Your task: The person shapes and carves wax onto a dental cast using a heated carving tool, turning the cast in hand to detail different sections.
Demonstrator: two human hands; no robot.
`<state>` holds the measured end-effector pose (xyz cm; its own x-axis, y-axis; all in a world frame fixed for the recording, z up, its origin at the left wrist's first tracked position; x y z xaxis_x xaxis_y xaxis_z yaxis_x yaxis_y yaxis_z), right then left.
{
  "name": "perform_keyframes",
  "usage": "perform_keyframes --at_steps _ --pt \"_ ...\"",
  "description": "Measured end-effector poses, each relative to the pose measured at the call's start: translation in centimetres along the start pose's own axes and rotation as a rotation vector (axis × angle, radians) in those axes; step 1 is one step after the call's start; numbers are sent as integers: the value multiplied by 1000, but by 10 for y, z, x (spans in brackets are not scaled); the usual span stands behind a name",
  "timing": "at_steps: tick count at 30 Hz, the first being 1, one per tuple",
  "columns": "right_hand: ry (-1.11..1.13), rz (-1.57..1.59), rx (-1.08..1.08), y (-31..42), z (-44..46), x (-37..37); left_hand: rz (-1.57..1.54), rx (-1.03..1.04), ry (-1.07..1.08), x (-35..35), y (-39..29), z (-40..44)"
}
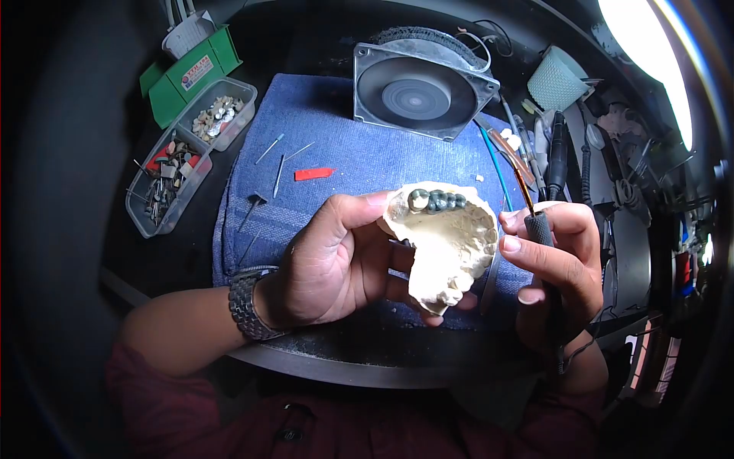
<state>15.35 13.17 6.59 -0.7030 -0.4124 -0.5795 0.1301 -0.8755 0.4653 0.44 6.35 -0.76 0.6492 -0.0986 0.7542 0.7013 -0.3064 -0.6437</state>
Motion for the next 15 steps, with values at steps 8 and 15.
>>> perform_keyframes --at_steps 8,15 --pt "24 16 26 1 0 2 -28 51 -25 1 -6 0" --pt "41 1 21 1 0 2 -202 57 175 0 -5 -1"
Point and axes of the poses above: each hand's wrist, its own z-axis towards the middle knuckle, its own x-axis out of the palm, y = z × x, the point moved 6 cm from there along z, towards the middle knuckle, and after that the axes turned 5 degrees about -x, right-handed, at the moved point
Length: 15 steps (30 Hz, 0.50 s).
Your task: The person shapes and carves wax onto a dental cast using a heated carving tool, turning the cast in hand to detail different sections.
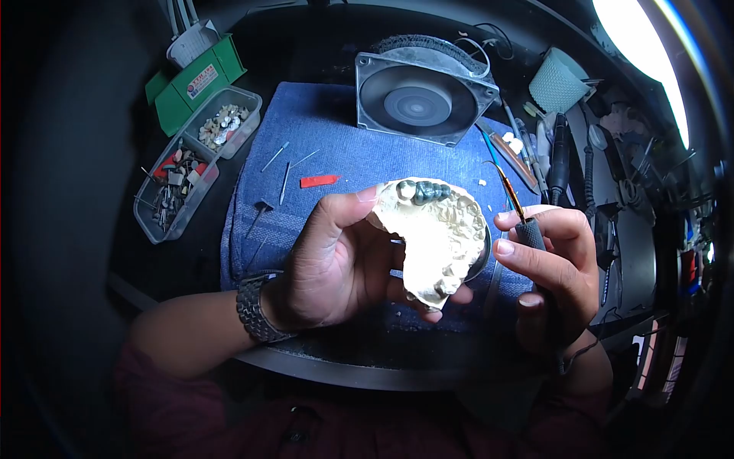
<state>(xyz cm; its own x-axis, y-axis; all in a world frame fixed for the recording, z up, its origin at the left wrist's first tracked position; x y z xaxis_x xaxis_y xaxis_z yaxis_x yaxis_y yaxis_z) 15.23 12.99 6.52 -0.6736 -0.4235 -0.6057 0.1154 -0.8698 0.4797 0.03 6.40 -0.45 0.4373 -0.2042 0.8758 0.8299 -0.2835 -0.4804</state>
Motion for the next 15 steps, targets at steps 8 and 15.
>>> perform_keyframes --at_steps 8,15 --pt "-8 9 -35 2 1 0 165 106 -263 1 -3 4" --pt "-87 65 -99 -8 -8 -1 214 82 -301 -3 -2 2"
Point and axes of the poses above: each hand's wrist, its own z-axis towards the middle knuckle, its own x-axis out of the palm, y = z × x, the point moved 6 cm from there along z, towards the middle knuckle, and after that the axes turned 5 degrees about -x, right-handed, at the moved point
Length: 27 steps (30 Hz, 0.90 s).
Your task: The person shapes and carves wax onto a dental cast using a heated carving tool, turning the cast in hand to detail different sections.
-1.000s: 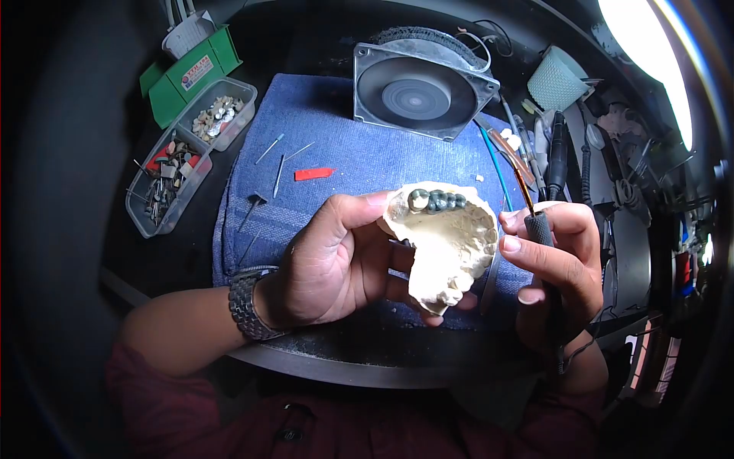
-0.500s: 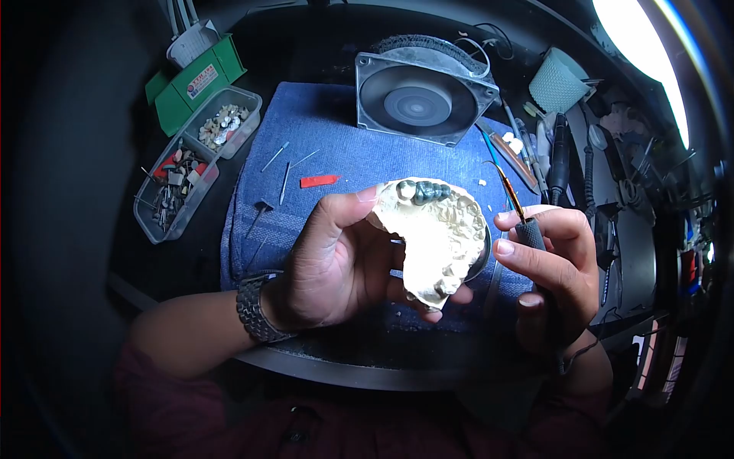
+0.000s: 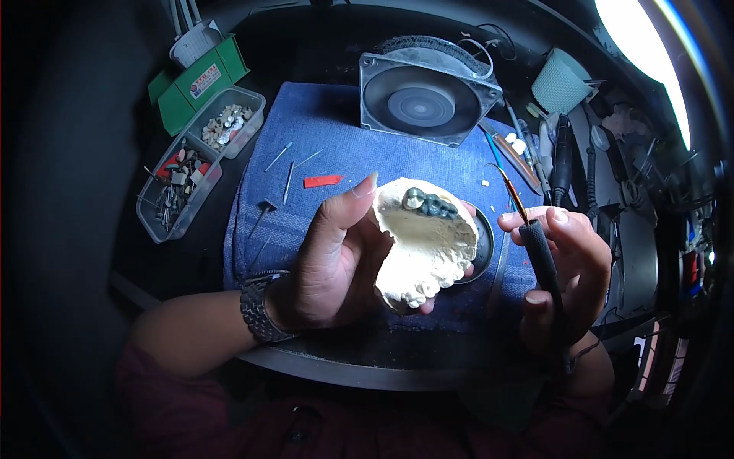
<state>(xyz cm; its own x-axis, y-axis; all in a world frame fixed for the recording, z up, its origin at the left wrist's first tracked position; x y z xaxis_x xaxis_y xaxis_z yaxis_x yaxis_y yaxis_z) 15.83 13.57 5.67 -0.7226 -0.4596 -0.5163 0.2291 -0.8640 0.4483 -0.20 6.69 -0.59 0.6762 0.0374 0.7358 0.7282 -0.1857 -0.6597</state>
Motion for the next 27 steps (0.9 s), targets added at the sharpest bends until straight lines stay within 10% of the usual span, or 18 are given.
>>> perform_keyframes --at_steps 21,27 --pt "-41 -110 -49 1 6 -5 157 26 155 5 -8 -2" --pt "-102 -117 222 -6 3 -12 223 157 191 12 -19 -5"
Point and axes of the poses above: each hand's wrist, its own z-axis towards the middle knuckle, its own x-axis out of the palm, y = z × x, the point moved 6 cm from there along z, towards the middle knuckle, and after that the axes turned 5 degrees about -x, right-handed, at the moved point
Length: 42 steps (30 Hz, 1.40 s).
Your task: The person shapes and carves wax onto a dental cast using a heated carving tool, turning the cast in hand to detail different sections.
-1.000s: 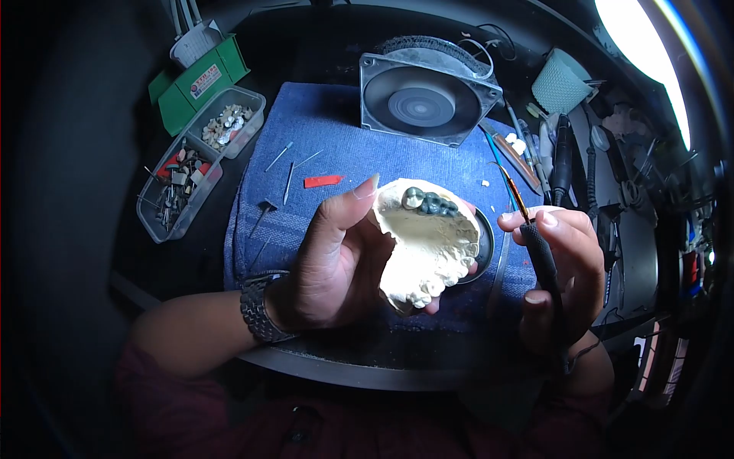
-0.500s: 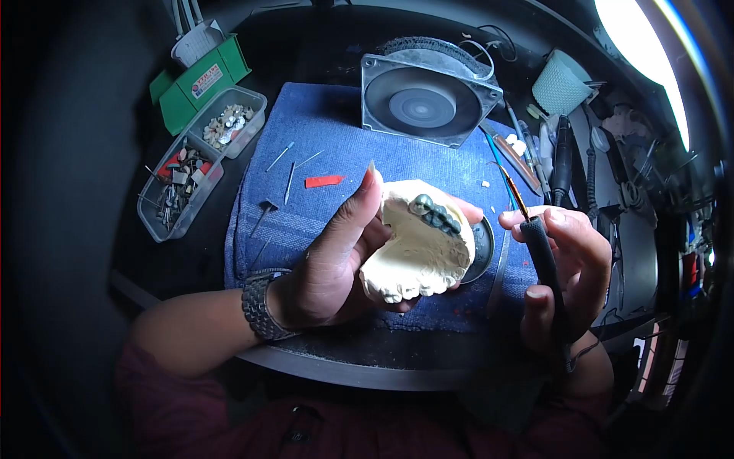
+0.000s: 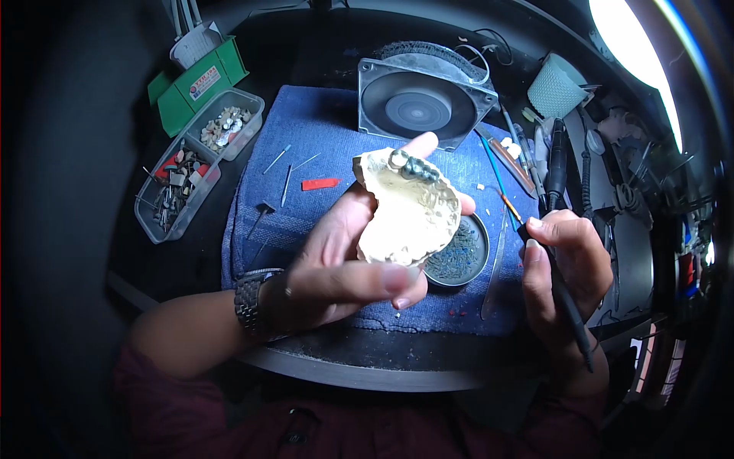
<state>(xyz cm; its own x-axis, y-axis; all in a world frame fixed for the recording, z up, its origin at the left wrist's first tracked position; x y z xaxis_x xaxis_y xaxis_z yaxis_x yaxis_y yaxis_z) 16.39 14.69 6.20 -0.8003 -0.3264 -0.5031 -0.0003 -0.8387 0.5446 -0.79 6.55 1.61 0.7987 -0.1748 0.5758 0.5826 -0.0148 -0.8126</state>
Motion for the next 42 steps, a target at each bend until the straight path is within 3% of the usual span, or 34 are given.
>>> perform_keyframes --at_steps 3,9,11,12,15,22,28,31,32,35,42 --pt "82 -87 125 2 8 2 106 -8 -53 3 -2 -1" --pt "276 -96 209 -1 8 15 -104 -10 -49 -3 5 -5" --pt "269 -66 241 -3 5 17 -17 -29 -49 -4 2 -3" --pt "266 -50 257 -4 4 17 158 -29 -208 -2 -1 -2" --pt "349 -56 311 -8 2 21 138 -48 -135 -9 0 -1" --pt "355 -31 340 -8 -1 23 -93 -19 -246 -11 5 1" --pt "382 -54 323 -6 -2 24 -123 38 -199 -15 6 2" --pt "219 13 266 -1 4 14 -223 72 -241 -21 9 0" --pt "63 136 306 -2 1 7 -269 74 -267 -23 11 0" --pt "-73 370 126 5 0 6 -299 17 -323 -25 16 1" --pt "114 244 -120 19 1 5 -237 -66 -262 -15 18 1"
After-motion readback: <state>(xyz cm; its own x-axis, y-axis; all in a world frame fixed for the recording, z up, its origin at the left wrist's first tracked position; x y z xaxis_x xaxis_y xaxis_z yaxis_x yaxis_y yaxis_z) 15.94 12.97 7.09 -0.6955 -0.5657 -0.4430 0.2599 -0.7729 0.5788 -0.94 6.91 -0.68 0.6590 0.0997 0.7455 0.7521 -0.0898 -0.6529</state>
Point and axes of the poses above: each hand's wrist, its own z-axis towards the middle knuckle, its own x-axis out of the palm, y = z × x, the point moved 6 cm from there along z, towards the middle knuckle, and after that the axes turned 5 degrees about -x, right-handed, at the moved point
